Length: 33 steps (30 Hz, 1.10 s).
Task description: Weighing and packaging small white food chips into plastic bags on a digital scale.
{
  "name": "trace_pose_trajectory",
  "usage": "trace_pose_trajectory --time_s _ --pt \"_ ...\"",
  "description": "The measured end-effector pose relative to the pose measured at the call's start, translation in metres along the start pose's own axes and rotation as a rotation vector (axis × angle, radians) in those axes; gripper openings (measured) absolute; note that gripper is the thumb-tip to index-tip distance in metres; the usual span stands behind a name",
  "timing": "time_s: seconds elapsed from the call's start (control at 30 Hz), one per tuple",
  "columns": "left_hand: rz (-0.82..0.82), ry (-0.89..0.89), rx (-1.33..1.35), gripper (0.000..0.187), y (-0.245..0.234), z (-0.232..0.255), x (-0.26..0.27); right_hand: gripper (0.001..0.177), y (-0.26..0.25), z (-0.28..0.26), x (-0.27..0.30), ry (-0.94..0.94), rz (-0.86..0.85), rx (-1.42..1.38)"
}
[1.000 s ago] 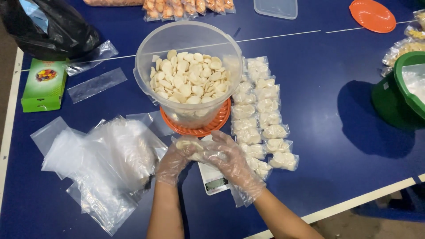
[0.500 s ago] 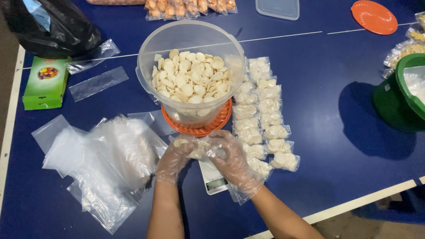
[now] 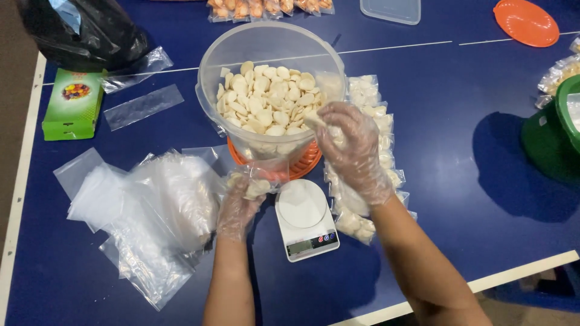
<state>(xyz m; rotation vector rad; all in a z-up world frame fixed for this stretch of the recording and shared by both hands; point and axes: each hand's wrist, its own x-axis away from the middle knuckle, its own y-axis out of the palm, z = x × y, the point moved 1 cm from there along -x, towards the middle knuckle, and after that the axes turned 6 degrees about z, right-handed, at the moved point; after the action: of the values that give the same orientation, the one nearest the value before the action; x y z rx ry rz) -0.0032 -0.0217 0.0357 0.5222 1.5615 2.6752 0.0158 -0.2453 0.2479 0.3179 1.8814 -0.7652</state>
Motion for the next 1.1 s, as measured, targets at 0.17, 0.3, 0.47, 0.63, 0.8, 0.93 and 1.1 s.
trace_pose_trajectory --time_s 0.17,0.3,0.47,0.63,0.8,0.93,1.1 --pt "-0.034 0.009 -0.008 0.018 0.009 0.004 0.002 0.01 -0.006 0.019 -0.016 0.289 -0.169 -0.054" --pt "-0.067 -0.009 0.004 0.015 0.009 0.007 0.003 0.016 -0.01 0.007 -0.044 0.435 -0.449 -0.032" --pt "-0.051 -0.019 0.0 0.015 0.018 0.011 0.006 0.031 -0.017 -0.015 -0.081 0.633 -0.607 -0.063" --pt "-0.069 -0.028 0.005 0.016 0.005 0.008 -0.002 0.032 -0.015 0.006 -0.089 0.556 -0.63 -0.056" --pt "0.036 -0.075 0.025 0.037 -0.011 -0.001 -0.008 0.018 0.003 0.029 -0.09 0.129 -0.665 -0.055" --pt "-0.032 -0.053 0.071 0.03 -0.02 -0.006 -0.014 0.018 0.028 0.024 -0.08 0.415 -0.765 -0.101" --pt "0.031 -0.05 0.048 0.035 -0.026 -0.009 -0.018 0.023 0.042 0.028 -0.085 0.499 -1.006 0.131"
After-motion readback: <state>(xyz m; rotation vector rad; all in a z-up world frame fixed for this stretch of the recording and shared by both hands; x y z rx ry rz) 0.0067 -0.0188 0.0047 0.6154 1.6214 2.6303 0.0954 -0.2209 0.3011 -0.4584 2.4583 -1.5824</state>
